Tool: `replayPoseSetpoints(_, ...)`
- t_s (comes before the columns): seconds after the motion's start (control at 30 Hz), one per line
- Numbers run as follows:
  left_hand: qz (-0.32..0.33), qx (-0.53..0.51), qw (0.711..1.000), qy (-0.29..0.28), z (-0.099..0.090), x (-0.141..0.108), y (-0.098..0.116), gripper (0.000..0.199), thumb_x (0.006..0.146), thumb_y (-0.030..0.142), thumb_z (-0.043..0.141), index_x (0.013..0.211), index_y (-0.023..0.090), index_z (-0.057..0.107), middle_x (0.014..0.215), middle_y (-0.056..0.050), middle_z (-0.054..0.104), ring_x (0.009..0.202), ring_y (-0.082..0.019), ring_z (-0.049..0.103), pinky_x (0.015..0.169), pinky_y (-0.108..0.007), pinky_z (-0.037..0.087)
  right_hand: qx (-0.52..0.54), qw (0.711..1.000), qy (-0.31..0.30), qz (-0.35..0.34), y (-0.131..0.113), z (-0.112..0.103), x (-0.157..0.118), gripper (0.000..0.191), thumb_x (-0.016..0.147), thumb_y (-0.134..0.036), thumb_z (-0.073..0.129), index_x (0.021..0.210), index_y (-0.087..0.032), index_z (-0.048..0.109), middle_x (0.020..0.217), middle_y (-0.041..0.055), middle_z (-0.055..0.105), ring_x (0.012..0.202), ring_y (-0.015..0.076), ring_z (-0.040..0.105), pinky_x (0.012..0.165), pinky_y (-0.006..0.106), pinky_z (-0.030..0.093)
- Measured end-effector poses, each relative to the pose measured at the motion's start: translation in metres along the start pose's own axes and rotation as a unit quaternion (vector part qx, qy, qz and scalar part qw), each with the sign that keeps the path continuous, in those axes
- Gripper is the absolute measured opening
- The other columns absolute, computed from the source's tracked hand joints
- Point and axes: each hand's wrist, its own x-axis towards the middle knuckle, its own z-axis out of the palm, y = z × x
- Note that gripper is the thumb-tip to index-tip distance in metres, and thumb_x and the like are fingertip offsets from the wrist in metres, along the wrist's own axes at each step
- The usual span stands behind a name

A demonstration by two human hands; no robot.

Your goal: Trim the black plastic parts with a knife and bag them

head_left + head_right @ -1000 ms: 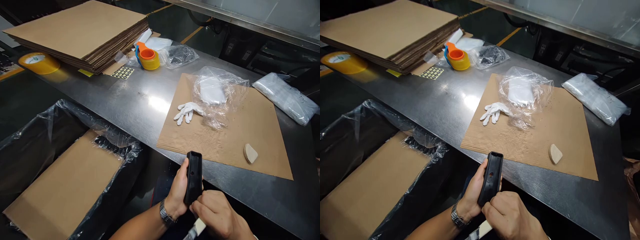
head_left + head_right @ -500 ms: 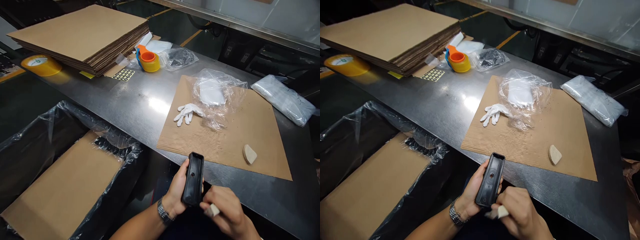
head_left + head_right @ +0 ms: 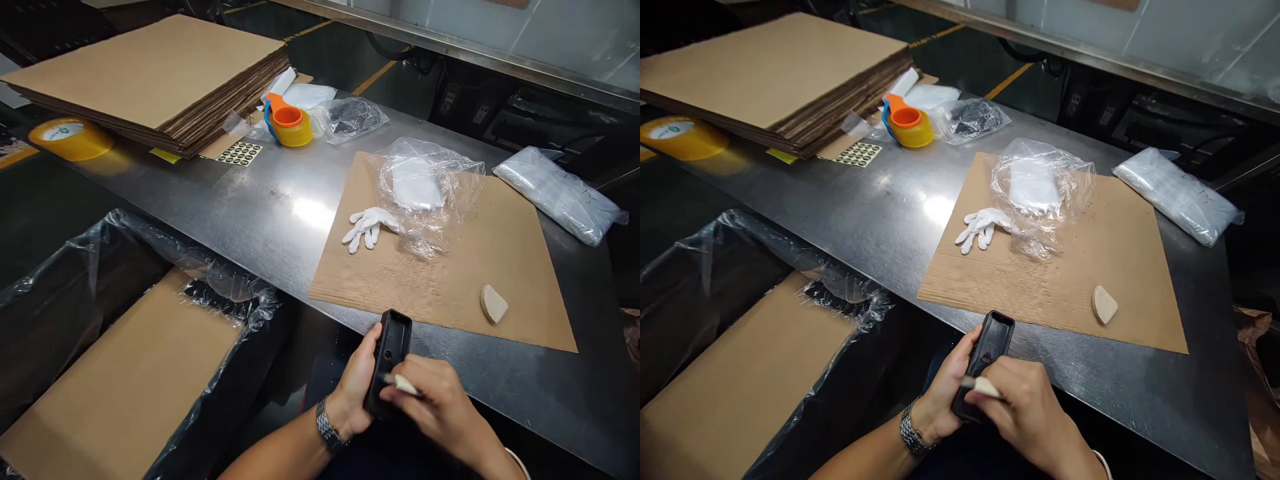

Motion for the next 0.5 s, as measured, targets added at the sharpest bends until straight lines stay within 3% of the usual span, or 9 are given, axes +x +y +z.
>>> replayPoseSetpoints(0.07, -0.009, 0.04, 0.999, -0.007, -0.003, 0.001, 0.002, 0.046, 0.088, 0.044, 0.038, 0.064, 0.011, 0.059, 0.052, -0.003, 0.059, 0.04, -0.01, 0.052, 0.043, -0.021, 0.04, -0.08, 0.99, 0.078, 0.085, 0.021, -0.01, -0.002, 0.034, 0.091, -0.039, 0.042, 0.069, -0.018, 0.056, 0.058, -0.0016, 0.052, 0.052, 0.0095, 0.048, 0.051, 0.02, 0.036)
replayPoseSetpoints(0.17, -0.033, 0.082, 0.996, -0.016, -0.005, 0.003, 0.005, 0.052, 0.086, 0.051, 0.036, 0.066, 0.01, 0.06, 0.055, -0.007, 0.06, 0.04, -0.013, 0.054, 0.042, -0.023, 0.041, -0.272, 0.918, 0.187, 0.219, 0.067, -0.029, 0.0, 0.034, 0.091, -0.042, 0.039, 0.079, -0.017, 0.059, 0.061, 0.001, 0.053, 0.054, 0.0129, 0.048, 0.05, 0.023, 0.034)
replayPoseSetpoints(0.27, -0.049, 0.086, 0.995, -0.029, -0.007, 0.003, 0.005, 0.052, 0.084, 0.053, 0.037, 0.064, 0.011, 0.06, 0.057, -0.007, 0.061, 0.04, -0.013, 0.055, 0.041, -0.022, 0.04, -0.339, 0.885, 0.205, 0.244, 0.102, -0.044, 0.007, 0.027, 0.088, -0.036, 0.044, 0.09, -0.015, 0.061, 0.077, 0.0086, 0.056, 0.067, 0.0201, 0.051, 0.056, 0.028, 0.035)
replayPoseSetpoints(0.33, -0.054, 0.089, 0.994, -0.029, -0.007, 0.003, 0.005, 0.052, 0.084, 0.053, 0.038, 0.064, 0.01, 0.06, 0.058, -0.007, 0.061, 0.041, -0.013, 0.056, 0.041, -0.021, 0.04, -0.362, 0.878, 0.208, 0.234, 0.105, -0.046, 0.011, 0.029, 0.086, -0.035, 0.047, 0.098, -0.013, 0.061, 0.09, 0.0137, 0.056, 0.082, 0.0261, 0.05, 0.066, 0.035, 0.038)
replayPoseSetpoints(0.37, -0.055, 0.09, 0.994, -0.025, -0.007, 0.003, 0.004, 0.052, 0.084, 0.053, 0.038, 0.065, 0.01, 0.06, 0.058, -0.008, 0.062, 0.041, -0.013, 0.056, 0.041, -0.021, 0.04, -0.364, 0.881, 0.212, 0.214, 0.1, -0.044, 0.013, 0.032, 0.086, -0.036, 0.047, 0.103, -0.012, 0.06, 0.096, 0.0157, 0.055, 0.089, 0.0286, 0.048, 0.072, 0.039, 0.038)
replayPoseSetpoints(0.43, -0.051, 0.092, 0.994, -0.015, -0.005, 0.003, 0.003, 0.052, 0.084, 0.053, 0.037, 0.066, 0.01, 0.061, 0.057, -0.007, 0.061, 0.04, -0.013, 0.055, 0.041, -0.022, 0.04, -0.323, 0.916, 0.199, 0.129, 0.077, -0.036, 0.013, 0.04, 0.085, -0.041, 0.049, 0.112, -0.012, 0.056, 0.107, 0.0171, 0.051, 0.1, 0.0305, 0.043, 0.082, 0.044, 0.037)
replayPoseSetpoints(0.5, -0.039, 0.07, 0.997, -0.018, -0.002, 0.001, 0.001, 0.046, 0.085, 0.048, 0.039, 0.071, 0.01, 0.063, 0.058, -0.006, 0.062, 0.042, -0.013, 0.056, 0.043, -0.022, 0.041, -0.219, 0.968, 0.124, 0.015, 0.045, -0.023, 0.013, 0.049, 0.082, -0.049, 0.053, 0.118, -0.016, 0.052, 0.111, 0.0147, 0.05, 0.105, 0.0291, 0.042, 0.087, 0.044, 0.037)
